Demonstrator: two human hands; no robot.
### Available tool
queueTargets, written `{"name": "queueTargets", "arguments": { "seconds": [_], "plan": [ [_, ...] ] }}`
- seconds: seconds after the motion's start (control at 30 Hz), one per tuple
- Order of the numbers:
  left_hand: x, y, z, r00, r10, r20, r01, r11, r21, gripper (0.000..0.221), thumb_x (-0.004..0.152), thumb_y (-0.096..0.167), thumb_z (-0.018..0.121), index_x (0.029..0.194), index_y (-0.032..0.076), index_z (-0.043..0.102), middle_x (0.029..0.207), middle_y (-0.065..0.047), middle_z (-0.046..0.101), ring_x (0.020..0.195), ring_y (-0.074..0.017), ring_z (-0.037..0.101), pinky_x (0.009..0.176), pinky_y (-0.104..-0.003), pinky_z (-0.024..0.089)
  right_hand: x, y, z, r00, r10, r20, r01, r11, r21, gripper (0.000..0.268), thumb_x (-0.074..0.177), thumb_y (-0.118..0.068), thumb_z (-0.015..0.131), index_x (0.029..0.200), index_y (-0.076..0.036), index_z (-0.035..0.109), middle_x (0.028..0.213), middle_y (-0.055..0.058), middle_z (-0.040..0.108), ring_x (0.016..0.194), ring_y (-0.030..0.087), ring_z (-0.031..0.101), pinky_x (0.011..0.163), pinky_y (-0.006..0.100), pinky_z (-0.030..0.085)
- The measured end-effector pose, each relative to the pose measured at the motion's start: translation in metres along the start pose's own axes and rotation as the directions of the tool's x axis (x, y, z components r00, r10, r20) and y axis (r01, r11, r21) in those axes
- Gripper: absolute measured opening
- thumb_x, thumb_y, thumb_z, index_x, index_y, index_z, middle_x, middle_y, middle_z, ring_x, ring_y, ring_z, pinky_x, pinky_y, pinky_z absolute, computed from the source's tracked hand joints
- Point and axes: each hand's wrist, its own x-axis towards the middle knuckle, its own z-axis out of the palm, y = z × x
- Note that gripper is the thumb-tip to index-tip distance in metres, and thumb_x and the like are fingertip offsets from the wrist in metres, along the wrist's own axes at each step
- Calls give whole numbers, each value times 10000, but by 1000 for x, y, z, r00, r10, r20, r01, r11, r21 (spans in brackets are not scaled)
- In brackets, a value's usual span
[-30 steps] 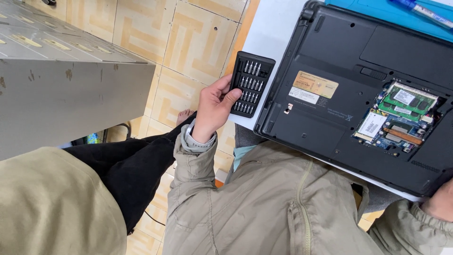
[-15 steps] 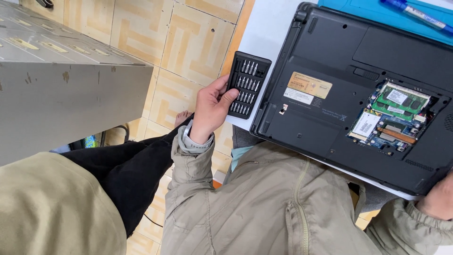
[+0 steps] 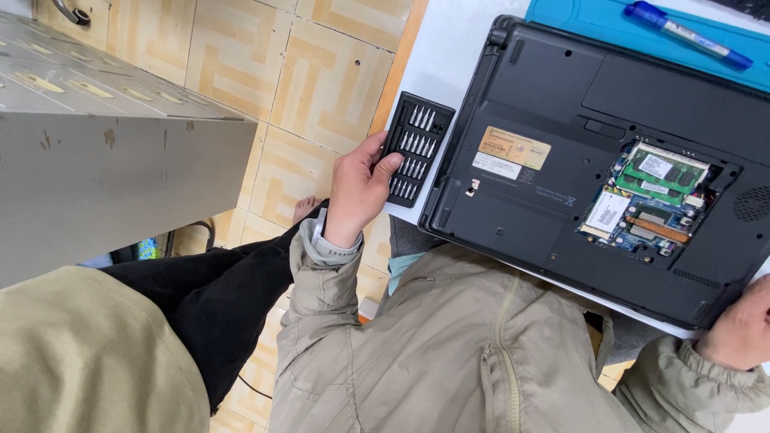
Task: Unscrewing internal screws and manipulating internal components of a laptop during a repair process.
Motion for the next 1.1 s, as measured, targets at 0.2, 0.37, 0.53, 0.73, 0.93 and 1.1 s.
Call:
{"name": "queueTargets", "arguments": {
  "seconds": [0.2, 0.37, 0.53, 0.73, 0.93, 1.1],
  "plan": [
    [2, 0, 7, 1000, -10, -18, 16, 940, 340, 452, 1010, 326, 561, 1365, 49, 604, 1086, -150, 787, 905, -392, 736, 776, -474, 562, 21, -158, -35, 993, -119, -20, 119, 932, 342, 187, 1301, 60, 570, 1356, 152, 723, 1066, 181, 599, 926, 235, 529, 847, 384, 430],
    [-4, 5, 17, 980, 140, -141, -52, 866, 498, 379, 1016, 320, 593, 1295, 69, 647, 1190, -128, 719, 1036, -401, 684, 792, -532, 527, 25, -187, -44, 992, -126, -31, 128, 919, 372, 130, 1259, 131, 581, 1319, 155, 694, 949, 148, 509, 784, 176, 409, 716, 334, 331],
    [-9, 10, 23, 951, 207, -231, -35, 810, 585, 332, 990, 325, 652, 1248, 118, 682, 1101, -94, 732, 1004, -355, 679, 796, -486, 519, 24, -210, -51, 996, -82, -41, 91, 923, 373, 112, 1235, 80, 601, 1284, 99, 700, 876, 116, 512, 732, 151, 406, 671, 320, 329],
    [-12, 18, 28, 935, 220, -278, -17, 811, 584, 297, 964, 284, 684, 1214, 125, 703, 985, -83, 677, 951, -335, 661, 737, -492, 505, 26, -232, -59, 999, -25, -38, 37, 930, 366, 155, 1172, 5, 600, 1268, 29, 719, 845, 56, 516, 706, 128, 419, 679, 299, 370],
    [-15, 29, 29, 948, 135, -288, 34, 858, 513, 380, 936, 348, 715, 1244, 126, 697, 1058, -56, 707, 992, -290, 650, 830, -470, 509, 27, -252, -69, 1000, -13, -8, 15, 905, 425, 146, 1135, -20, 607, 1225, 51, 698, 811, 66, 536, 714, 146, 468, 679, 305, 416],
    [-21, 26, 27, 923, 195, -331, -28, 894, 447, 380, 960, 356, 715, 1232, 92, 694, 1067, -57, 721, 901, -233, 675, 826, -435, 527, 27, -253, -70, 1000, 2, 14, -8, 891, 455, 130, 1122, -39, 610, 1198, 24, 696, 778, 42, 536, 663, 120, 441, 628, 284, 379]
  ]
}}
